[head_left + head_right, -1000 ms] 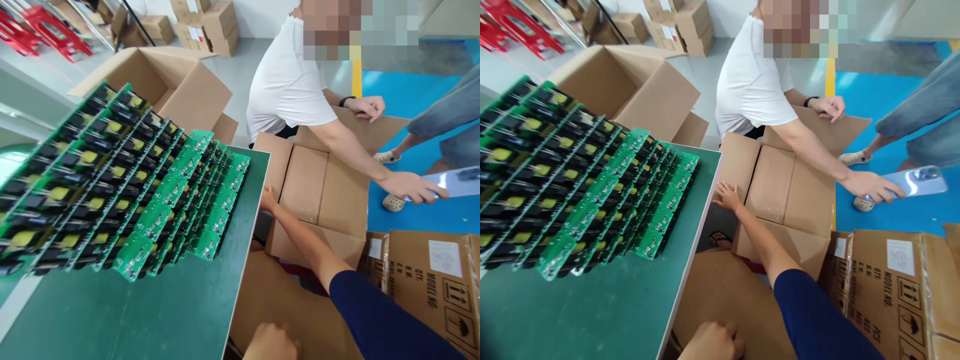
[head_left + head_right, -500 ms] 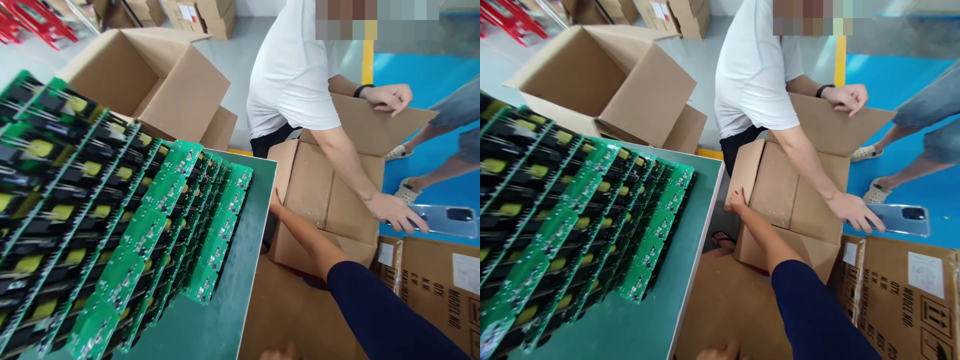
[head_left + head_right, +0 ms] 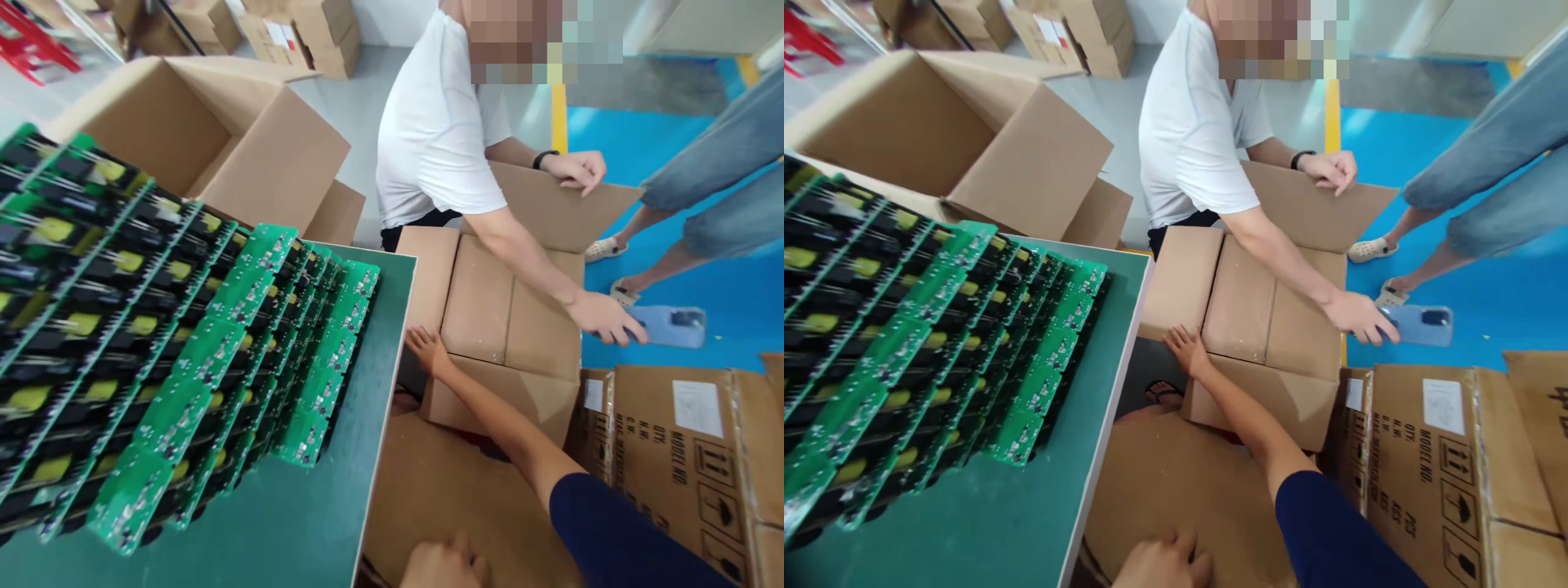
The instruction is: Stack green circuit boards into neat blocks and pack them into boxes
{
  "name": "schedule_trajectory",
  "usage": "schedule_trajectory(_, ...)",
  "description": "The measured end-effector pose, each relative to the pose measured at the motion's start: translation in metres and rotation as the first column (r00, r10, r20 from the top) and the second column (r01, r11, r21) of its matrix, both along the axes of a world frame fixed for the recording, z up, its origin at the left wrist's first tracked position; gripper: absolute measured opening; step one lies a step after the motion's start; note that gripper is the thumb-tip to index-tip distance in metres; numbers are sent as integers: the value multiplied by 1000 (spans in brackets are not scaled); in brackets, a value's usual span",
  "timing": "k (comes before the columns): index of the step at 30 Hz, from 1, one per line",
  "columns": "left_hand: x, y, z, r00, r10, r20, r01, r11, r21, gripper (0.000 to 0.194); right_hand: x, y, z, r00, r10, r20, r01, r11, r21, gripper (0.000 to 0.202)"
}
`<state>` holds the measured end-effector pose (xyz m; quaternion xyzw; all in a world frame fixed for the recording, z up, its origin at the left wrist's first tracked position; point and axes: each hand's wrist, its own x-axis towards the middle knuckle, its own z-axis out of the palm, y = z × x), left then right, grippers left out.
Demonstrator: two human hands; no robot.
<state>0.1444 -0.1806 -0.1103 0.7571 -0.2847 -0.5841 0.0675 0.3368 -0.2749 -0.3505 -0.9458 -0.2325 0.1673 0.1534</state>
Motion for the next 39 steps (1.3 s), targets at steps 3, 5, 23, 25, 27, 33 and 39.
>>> schedule_trajectory(3,12,0,15,997,-78,14,78,997,-14,36,-30,-26,9,997,-73,28,74,996,-43,63)
schedule_trajectory(5,16,1,23,993,-110,33,110,994,2,36,-47,-58,15,985,-164,45,167,982,-89,54)
schedule_trajectory(23,4,6,45,955,-89,283,116,990,-80,35,-98,-187,39,942,-335,5,316,886,-340,34)
schedule_trajectory(25,2,6,44,948,-103,302,132,988,-79,33,-106,-191,42,940,-340,7,322,885,-335,37)
schedule_trajectory(27,0,5,43,938,-116,325,150,986,-79,32,-113,-194,47,940,-341,13,326,887,-326,43)
schedule_trajectory(33,-4,4,39,911,-142,387,193,976,-96,33,-118,-202,64,948,-316,36,311,901,-302,45)
schedule_trajectory(39,-11,1,42,885,-155,439,246,956,-159,27,-121,-215,84,957,-274,95,290,913,-286,45)
